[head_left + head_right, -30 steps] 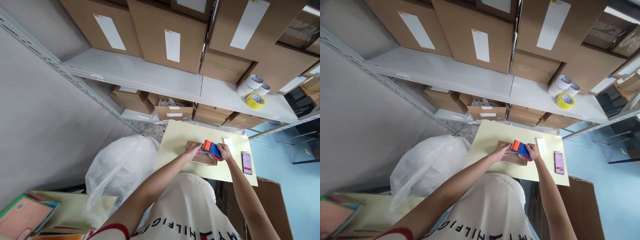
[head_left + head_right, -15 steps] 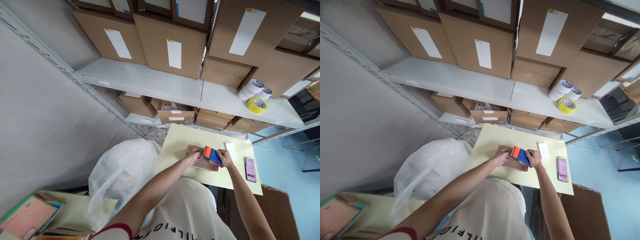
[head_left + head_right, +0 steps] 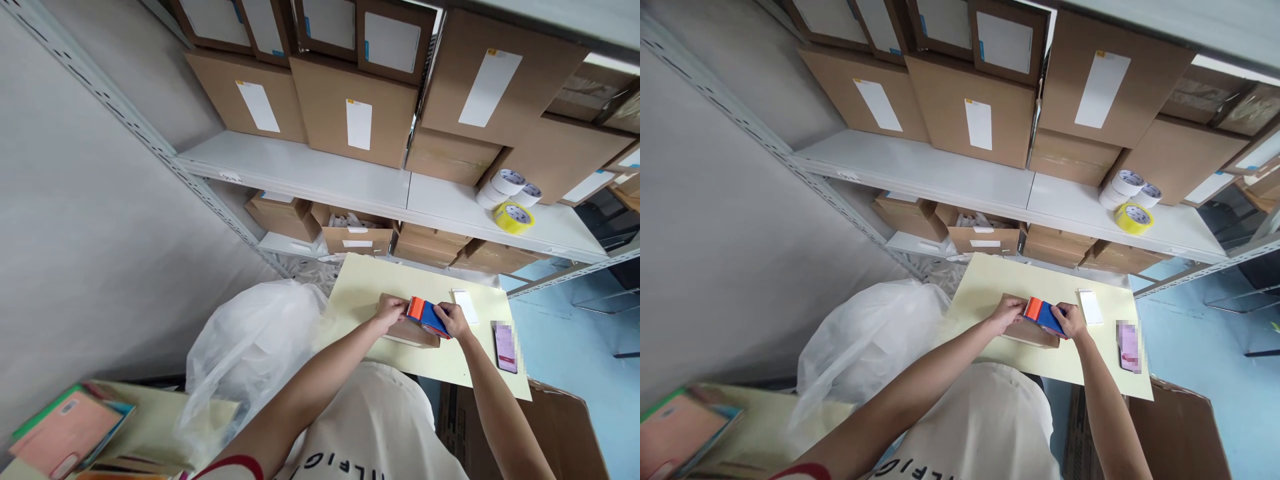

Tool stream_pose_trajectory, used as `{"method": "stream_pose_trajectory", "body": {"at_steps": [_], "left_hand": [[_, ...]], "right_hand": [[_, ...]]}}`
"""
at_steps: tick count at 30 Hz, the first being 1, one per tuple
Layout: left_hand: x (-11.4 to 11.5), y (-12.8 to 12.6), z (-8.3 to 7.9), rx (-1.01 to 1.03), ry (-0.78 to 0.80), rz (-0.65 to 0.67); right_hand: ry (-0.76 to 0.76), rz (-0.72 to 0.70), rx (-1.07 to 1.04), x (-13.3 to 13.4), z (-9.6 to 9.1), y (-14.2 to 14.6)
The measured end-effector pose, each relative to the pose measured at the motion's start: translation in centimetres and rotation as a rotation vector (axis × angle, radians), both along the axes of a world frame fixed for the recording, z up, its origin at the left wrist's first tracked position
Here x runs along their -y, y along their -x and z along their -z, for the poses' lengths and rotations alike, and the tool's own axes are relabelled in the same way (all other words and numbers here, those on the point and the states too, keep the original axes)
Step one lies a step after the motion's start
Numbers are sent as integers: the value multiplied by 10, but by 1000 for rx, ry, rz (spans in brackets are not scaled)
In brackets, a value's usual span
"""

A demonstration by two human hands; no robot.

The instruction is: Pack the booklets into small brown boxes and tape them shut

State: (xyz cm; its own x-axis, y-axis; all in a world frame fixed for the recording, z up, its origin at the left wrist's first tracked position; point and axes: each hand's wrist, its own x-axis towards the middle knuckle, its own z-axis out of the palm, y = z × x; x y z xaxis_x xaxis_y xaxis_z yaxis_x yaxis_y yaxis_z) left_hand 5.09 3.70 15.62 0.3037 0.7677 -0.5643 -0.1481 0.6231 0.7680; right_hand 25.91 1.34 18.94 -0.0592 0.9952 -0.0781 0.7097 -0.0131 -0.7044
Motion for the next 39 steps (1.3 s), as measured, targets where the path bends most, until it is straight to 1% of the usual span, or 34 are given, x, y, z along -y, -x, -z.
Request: {"method": "stream_pose_trajectory", "body": {"at_steps": [3,6,10,13,16,20,25,27,30,32,34,36,38,39], "left_hand": [[-2,6,-1,-46,-41,-17],[-7,31,3,-102,-68,-48],[-10,72,16,-193,-94,-49],[-12,86,31,-263,-147,-30],[-15,86,46,-355,-228,-15],[-16,78,65,-474,-323,-18],[-10,69,91,-527,-340,-74],[-7,70,97,-552,-324,-115],[3,70,100,-554,-336,-139],[13,65,99,-498,-383,-75],[22,58,98,-425,-411,41],[28,55,95,-384,-393,157],[29,58,89,-418,-380,259],[28,60,84,-465,-413,312]], "right_hand": [[3,-45,121,-1,-11,-4],[-7,-58,245,3,-17,-19],[12,-40,394,13,-17,-36],[75,-45,495,16,-17,-30],[127,-50,585,12,-20,-17],[174,-32,672,7,-26,-5],[194,-28,715,5,-29,-1],[188,-30,718,6,-28,-1],[174,-38,694,7,-26,-4],[159,-38,673,7,-23,-6],[147,-35,660,7,-21,-9],[146,-37,652,6,-19,-11],[148,-36,641,6,-18,-12],[148,-34,636,6,-18,-12]]}}
